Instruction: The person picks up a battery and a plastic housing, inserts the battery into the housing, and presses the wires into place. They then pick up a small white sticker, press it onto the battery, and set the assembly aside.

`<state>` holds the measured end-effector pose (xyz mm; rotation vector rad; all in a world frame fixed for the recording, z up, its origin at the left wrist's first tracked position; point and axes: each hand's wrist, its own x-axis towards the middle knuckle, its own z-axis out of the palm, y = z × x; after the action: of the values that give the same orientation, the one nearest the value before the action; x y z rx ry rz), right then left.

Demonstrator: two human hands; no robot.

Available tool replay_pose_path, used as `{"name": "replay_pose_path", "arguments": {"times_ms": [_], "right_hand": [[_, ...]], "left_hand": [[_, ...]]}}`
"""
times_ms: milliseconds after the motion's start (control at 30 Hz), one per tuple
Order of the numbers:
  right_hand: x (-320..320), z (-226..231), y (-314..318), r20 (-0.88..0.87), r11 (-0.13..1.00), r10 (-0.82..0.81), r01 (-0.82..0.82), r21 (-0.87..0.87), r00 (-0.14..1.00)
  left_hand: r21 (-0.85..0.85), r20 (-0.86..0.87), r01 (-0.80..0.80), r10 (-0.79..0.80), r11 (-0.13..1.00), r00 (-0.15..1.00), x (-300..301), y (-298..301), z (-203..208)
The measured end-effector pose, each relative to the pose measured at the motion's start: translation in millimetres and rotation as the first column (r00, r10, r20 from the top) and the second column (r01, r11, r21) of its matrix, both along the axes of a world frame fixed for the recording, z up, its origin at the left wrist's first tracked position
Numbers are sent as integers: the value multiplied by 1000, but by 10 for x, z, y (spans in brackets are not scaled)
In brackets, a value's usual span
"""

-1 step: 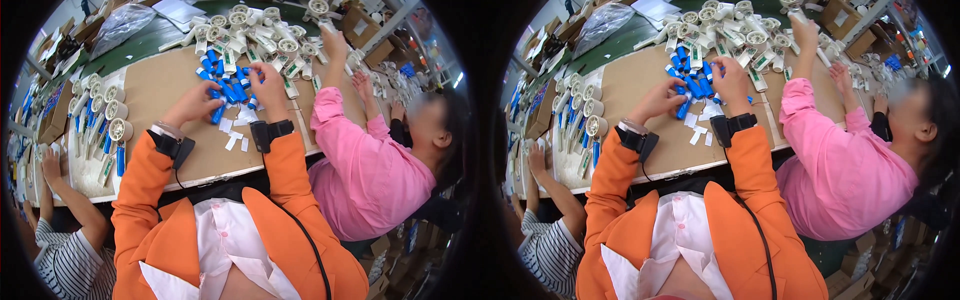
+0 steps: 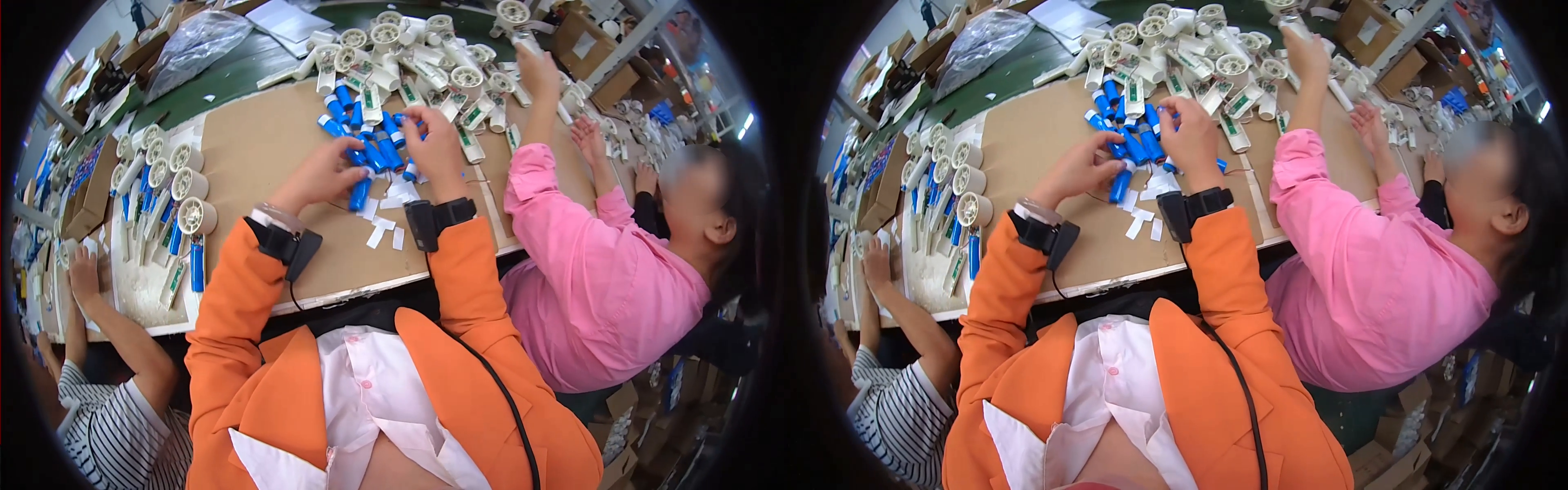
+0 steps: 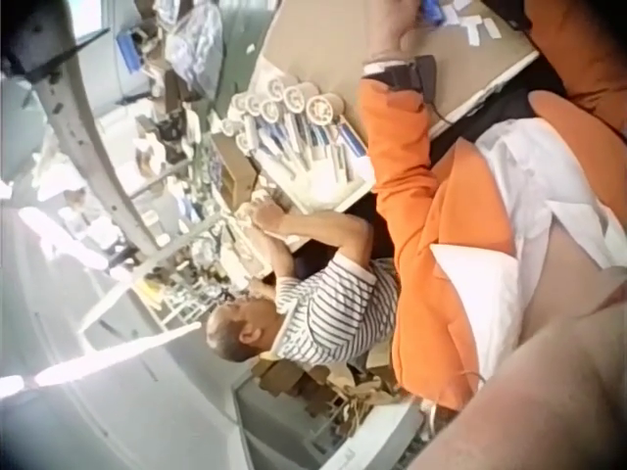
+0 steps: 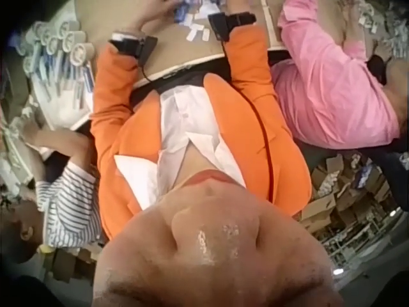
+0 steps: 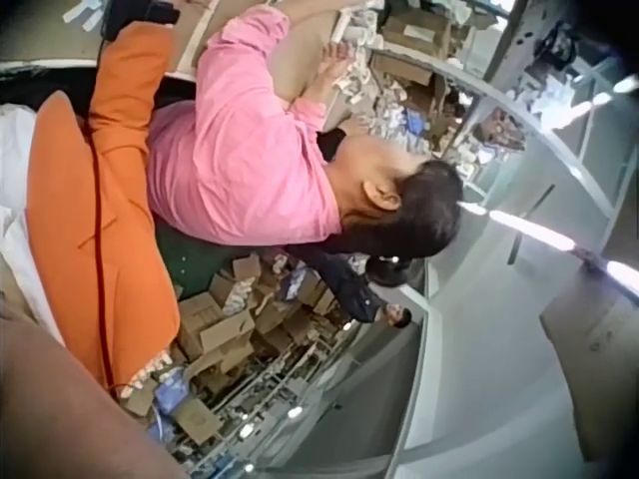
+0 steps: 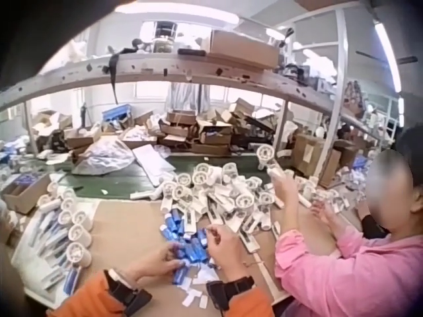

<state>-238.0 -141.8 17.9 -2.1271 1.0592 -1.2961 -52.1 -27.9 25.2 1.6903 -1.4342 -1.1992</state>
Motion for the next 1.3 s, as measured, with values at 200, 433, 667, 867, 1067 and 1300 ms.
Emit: {"name": "replay_pose_path", "arguments": {"times_ms": [200, 433, 667, 867, 1067, 1300], "right_hand": [[258, 59, -49, -281, 979, -6, -52, -198, 960], [685, 127, -288, -712, 997, -79, 41, -70, 698], [651, -69, -560, -386, 999, 3, -20, -41, 922], [729, 344, -237, -116, 980, 125, -141, -140, 985], [1010, 429, 265, -71, 878, 350, -353, -322, 934], [770, 109, 978, -284, 883, 431, -465, -63, 857]], "left_hand": [[-303, 149, 109, -66, 947, 987, 61, 54, -156], [-284, 113, 130, -102, 950, 988, 101, 215, -219], [-340, 59, 120, -106, 933, 993, 214, 244, -458], [-165, -382, -347, 264, 923, 886, 346, 157, -304], [22, -878, -427, 222, 904, 425, 550, 230, -255], [-21, -952, -531, 145, 847, 268, 1061, 195, -463]]}}
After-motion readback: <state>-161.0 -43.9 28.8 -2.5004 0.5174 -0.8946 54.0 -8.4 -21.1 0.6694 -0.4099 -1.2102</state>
